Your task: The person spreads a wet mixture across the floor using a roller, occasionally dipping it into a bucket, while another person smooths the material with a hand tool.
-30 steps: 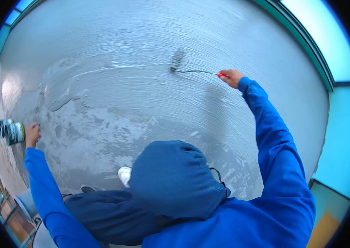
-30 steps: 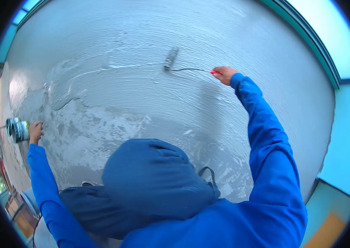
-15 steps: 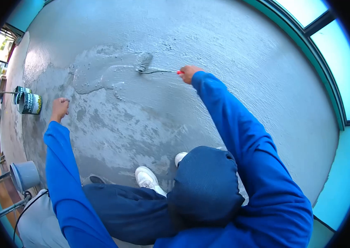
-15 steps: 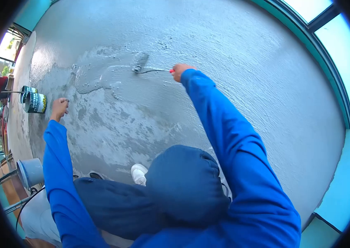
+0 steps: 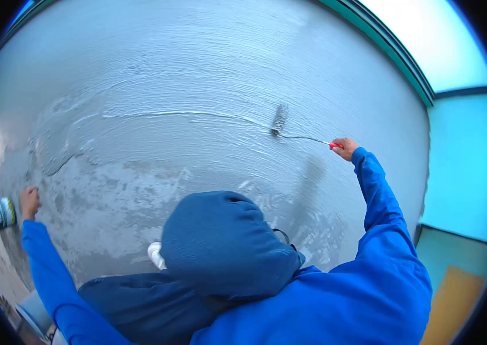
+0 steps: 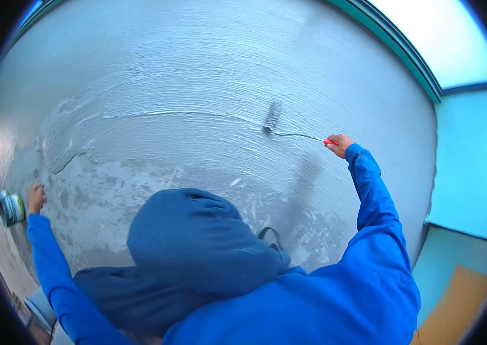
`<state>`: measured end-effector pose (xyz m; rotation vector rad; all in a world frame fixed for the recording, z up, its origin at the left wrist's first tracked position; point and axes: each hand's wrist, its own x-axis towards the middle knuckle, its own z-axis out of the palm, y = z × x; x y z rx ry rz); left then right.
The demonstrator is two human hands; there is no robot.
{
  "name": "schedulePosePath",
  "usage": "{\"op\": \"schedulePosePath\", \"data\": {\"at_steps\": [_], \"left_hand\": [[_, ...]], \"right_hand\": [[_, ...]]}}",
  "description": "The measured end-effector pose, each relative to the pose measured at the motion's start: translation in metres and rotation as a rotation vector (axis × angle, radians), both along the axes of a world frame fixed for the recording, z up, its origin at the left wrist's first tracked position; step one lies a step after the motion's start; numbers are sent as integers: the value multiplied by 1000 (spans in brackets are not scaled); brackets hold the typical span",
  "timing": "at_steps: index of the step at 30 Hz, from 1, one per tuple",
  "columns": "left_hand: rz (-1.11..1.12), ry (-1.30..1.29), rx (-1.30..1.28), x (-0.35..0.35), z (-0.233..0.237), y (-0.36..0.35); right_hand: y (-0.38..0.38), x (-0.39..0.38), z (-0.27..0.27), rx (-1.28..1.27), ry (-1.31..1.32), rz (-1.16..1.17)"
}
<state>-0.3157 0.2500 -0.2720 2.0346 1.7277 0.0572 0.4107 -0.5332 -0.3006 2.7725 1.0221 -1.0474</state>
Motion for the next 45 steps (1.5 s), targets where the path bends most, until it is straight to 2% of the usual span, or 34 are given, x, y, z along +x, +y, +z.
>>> {"op": "schedulePosePath", "data": {"at_steps": [5, 8, 12, 16, 17, 19, 22, 29, 32, 33, 35, 38, 41, 45], "left_hand": [[15, 34, -50, -9, 2, 9], [50, 34, -69, -8, 12, 2], [44, 33, -76, -15, 7, 12], [7, -23, -29, -29, 4, 13], [-55, 81, 1, -26, 10, 9], [14, 44, 19, 4, 34, -28], [103, 3, 13, 9, 28, -32], [104, -127, 14, 20, 42, -52], [165, -128, -2, 19, 43, -57], [184, -131, -8, 18, 45, -59], [199, -111, -18, 14, 45, -59], [189, -76, -8, 7, 38, -54], [170, -26, -18, 7, 31, -46], [81, 17, -11, 8, 21, -27]], "right_hand": [[-140, 10, 30, -106, -122, -114], [-172, 3, 48, -135, -125, -232], [-171, 12, 26, -77, -66, -139], [-79, 10, 9, 30, 45, -19], [-46, 8, -1, 58, 61, 20], [28, 1, -17, 141, 79, 134], [138, -25, -41, 262, 91, 286], [404, -150, -64, 308, 90, 472], [481, -197, -80, 313, 74, 499], [489, -211, -71, 305, 64, 488], [493, -229, -46, 272, 55, 459], [449, -207, -50, 290, 60, 485], [357, -170, -32, 211, 69, 404], [190, -104, -45, 221, 106, 298]]}}
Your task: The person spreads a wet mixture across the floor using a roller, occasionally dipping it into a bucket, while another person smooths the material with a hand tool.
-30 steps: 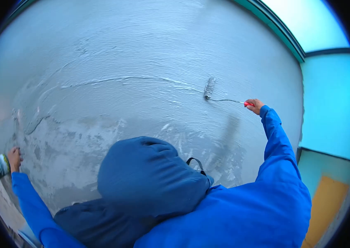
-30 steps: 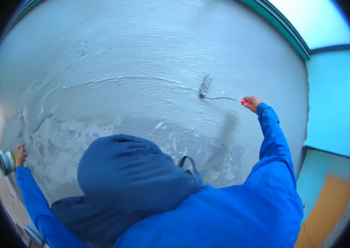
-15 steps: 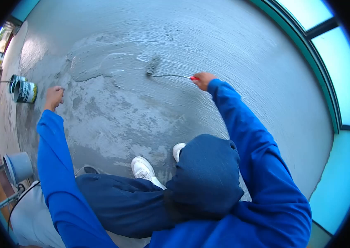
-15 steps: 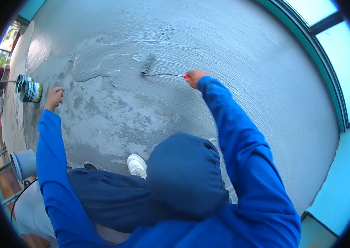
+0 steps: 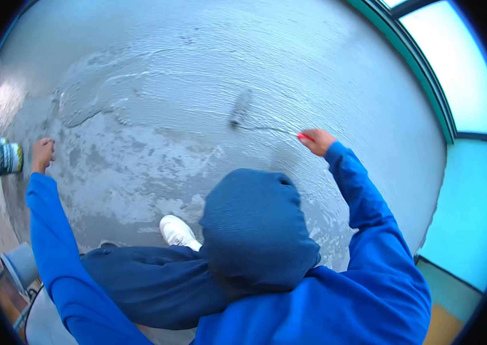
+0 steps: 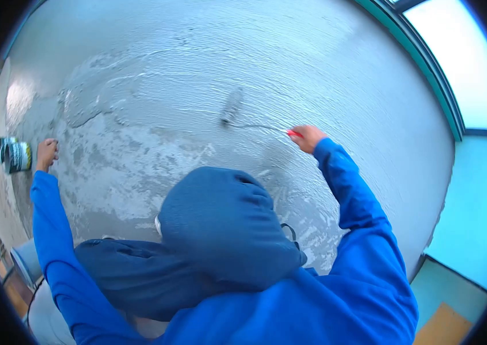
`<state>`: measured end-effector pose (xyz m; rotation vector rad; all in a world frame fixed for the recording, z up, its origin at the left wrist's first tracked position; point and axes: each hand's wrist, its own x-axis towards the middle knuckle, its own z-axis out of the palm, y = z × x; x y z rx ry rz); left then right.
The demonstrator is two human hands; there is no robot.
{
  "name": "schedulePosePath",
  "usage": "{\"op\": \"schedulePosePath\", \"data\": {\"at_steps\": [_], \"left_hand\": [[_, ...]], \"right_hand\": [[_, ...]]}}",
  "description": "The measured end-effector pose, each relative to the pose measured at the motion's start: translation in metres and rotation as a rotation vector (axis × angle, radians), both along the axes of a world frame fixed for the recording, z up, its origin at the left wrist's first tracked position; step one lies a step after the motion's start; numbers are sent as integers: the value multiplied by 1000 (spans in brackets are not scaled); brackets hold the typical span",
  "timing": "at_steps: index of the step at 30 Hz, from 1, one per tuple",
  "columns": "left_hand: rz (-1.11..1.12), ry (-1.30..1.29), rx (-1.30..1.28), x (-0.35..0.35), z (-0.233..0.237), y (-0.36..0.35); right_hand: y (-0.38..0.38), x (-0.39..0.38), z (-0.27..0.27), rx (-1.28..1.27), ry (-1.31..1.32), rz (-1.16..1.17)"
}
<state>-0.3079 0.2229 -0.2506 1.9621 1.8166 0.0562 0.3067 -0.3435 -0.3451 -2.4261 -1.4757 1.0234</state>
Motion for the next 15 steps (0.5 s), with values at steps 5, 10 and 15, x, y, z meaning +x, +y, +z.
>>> {"op": "schedulePosePath", "data": {"at_steps": [5, 10, 15], "left_hand": [[-110, 19, 16, -16, -23, 34], [-85, 42, -30, -18, -23, 45], [-39, 39, -59, -23, -15, 40]], "right_hand": [[-186, 21, 42, -164, 6, -274], [-337, 39, 81, -329, -87, -390], [-385, 49, 96, -462, -68, -415]]}}
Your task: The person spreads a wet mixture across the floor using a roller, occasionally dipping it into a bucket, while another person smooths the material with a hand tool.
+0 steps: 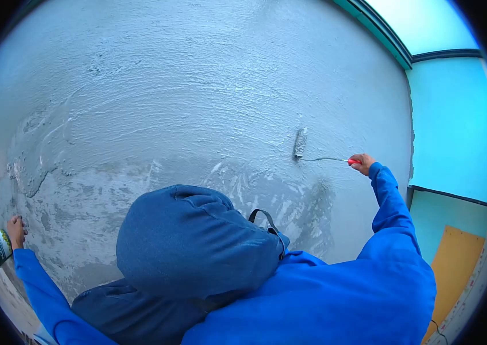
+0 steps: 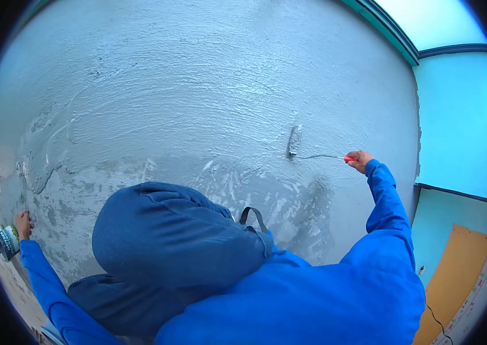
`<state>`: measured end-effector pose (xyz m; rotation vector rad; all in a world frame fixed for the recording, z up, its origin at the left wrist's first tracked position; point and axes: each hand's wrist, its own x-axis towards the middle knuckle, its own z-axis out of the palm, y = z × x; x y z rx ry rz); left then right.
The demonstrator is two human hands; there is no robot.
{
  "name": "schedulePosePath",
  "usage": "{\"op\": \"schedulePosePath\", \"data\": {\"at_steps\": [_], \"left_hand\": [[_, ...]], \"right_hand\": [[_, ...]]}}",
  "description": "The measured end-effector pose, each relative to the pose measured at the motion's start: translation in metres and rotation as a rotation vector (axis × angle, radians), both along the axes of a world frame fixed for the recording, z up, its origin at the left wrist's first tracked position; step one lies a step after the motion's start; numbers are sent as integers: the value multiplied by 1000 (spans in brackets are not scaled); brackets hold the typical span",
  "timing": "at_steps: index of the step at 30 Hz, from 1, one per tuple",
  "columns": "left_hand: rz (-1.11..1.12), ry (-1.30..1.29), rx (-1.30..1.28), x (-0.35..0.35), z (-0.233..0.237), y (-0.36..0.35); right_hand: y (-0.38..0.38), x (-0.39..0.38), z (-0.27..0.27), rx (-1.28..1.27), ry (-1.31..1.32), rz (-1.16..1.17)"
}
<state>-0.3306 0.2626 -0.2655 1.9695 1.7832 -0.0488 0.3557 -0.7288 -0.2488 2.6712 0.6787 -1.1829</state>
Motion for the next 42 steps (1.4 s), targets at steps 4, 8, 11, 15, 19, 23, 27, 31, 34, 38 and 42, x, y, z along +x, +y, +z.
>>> {"op": "schedulePosePath", "data": {"at_steps": [4, 8, 11, 15, 19, 23, 27, 31, 34, 38, 42], "left_hand": [[9, -2, 5, -10, -3, 6], [-23, 30, 10, -1, 10, -9], [-37, 58, 21, 15, 21, -27], [0, -13, 50, 25, 27, -43], [52, -29, 56, 32, 38, -54], [85, -12, 43, 28, 36, -51], [42, -18, 69, 19, 34, -46], [-74, -37, 5, -53, -25, 36], [-66, 137, 28, -37, -16, 41], [-55, 156, 82, -17, -4, 27], [-48, 70, 15, 1, 7, 21]], "right_hand": [[41, 1, -27, 150, 15, 96], [166, -18, -64, 311, 112, 191], [275, -46, -87, 442, 128, 296], [431, -102, -108, 503, 152, 430], [553, -174, -117, 527, 153, 500], [585, -194, -102, 479, 149, 509], [502, -145, -103, 454, 141, 464], [349, -84, -84, 352, 115, 306], [220, -49, -82, 287, 94, 182], [71, -17, -52, 103, -5, 16], [-21, 11, -10, 45, -6, -23]]}}
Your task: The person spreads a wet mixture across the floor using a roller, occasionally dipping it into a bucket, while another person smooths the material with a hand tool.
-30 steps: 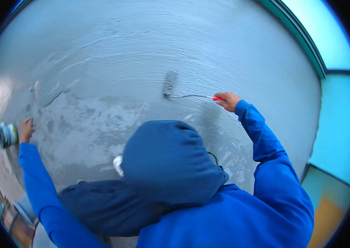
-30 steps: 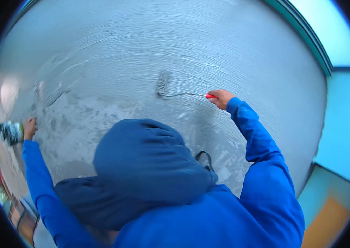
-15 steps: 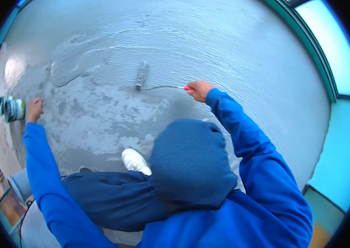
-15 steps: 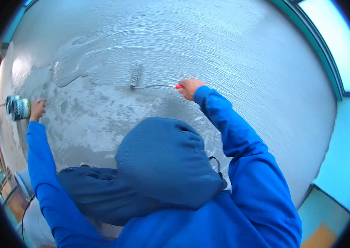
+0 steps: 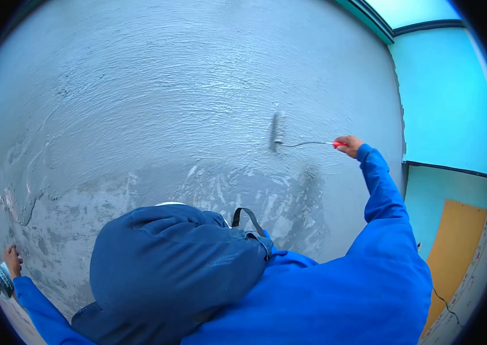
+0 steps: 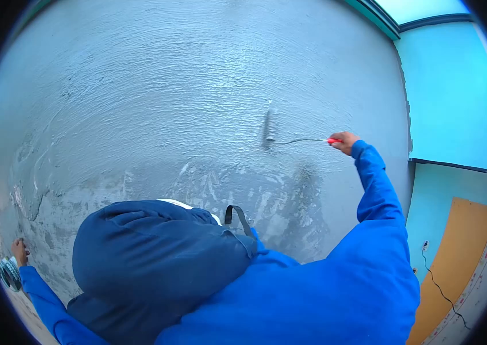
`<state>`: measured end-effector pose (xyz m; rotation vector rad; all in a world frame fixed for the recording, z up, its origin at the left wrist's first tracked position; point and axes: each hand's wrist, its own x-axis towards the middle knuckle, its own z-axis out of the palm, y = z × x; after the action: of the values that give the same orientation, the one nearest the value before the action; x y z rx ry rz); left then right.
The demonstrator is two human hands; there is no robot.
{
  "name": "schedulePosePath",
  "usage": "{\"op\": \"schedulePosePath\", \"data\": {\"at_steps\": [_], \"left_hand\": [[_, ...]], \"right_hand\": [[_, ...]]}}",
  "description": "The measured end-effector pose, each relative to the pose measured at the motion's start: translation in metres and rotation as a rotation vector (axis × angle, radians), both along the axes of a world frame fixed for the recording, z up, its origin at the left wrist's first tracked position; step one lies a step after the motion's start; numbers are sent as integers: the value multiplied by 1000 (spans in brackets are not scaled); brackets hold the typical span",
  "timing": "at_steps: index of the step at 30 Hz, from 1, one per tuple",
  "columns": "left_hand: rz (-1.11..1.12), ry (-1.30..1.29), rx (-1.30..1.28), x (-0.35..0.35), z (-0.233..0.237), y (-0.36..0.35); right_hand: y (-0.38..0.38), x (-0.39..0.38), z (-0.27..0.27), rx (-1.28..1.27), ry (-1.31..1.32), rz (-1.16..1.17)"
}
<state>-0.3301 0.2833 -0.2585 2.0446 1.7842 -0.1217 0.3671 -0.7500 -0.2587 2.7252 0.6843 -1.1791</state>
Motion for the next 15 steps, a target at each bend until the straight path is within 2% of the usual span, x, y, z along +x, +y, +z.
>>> {"op": "schedulePosePath", "data": {"at_steps": [4, 6, 8, 9, 12, 15], "left_hand": [[17, 38, 22, 13, 12, -9], [60, 34, 18, 15, 15, -9], [-21, 44, 17, 7, 16, 1], [-56, 51, 19, -5, 20, 4], [32, 120, 35, 4, 32, -17], [24, 84, 32, -4, 31, -17]], "right_hand": [[-38, 27, 11, -19, -5, -155], [-40, 42, -2, 9, 7, -117], [-27, 57, -17, 63, 44, -62], [-12, 63, -26, 85, 53, -21], [50, 82, -50, 186, 63, 107], [151, 91, -71, 340, 80, 235]]}}
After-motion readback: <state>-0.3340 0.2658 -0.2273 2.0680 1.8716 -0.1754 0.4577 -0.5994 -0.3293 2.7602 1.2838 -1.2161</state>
